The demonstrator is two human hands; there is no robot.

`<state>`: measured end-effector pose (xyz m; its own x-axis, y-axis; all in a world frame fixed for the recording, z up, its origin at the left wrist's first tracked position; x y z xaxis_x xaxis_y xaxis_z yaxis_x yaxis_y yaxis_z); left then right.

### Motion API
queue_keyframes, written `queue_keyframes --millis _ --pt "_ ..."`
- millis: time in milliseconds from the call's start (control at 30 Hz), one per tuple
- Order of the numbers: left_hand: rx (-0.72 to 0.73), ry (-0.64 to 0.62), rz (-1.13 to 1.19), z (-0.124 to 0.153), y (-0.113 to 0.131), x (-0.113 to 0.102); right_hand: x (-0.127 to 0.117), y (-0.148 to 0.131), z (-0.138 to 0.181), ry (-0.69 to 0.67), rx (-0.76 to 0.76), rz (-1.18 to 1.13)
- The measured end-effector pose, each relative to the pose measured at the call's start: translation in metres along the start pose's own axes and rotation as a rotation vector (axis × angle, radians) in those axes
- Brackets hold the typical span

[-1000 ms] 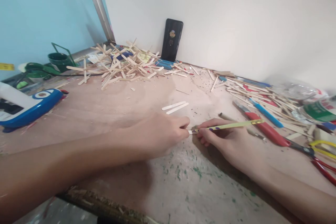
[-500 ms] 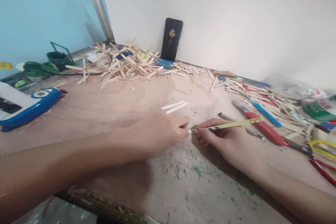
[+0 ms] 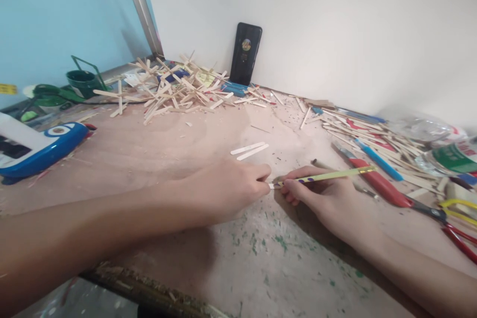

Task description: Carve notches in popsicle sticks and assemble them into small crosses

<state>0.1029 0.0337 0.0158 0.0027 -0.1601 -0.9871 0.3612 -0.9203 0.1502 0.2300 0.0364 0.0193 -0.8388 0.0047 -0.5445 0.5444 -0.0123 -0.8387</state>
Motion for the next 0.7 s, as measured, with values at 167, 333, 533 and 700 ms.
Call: queue_keyframes --millis 167,333,533,700 --pt "-0.002 -0.006 -0.003 -0.0005 -0.0010 0.0008 0.0015 -0.0018 -0.0009 0.000 -0.017 0.009" --pt "-0.005 -0.003 -0.003 -0.0011 -0.0018 0.0020 0.0002 -0.0016 0.0001 0.018 -0.024 0.019" --pt "0.003 0.013 0.002 -0.0008 -0.0003 0.0008 -0.0036 -0.0018 -0.0012 0.042 -0.040 0.033" --pt "0.004 0.022 0.005 -0.0006 -0.0014 0.0003 -0.0037 0.0007 -0.0016 0.053 -0.046 0.032"
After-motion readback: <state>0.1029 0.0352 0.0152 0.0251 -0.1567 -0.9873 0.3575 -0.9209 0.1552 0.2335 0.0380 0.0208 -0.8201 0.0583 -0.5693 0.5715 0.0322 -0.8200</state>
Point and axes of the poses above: each hand's wrist, its own z-axis away from the middle knuckle, its own x-axis out of the palm, y = z × x, the point moved 10 cm from there along -z, towards the middle knuckle
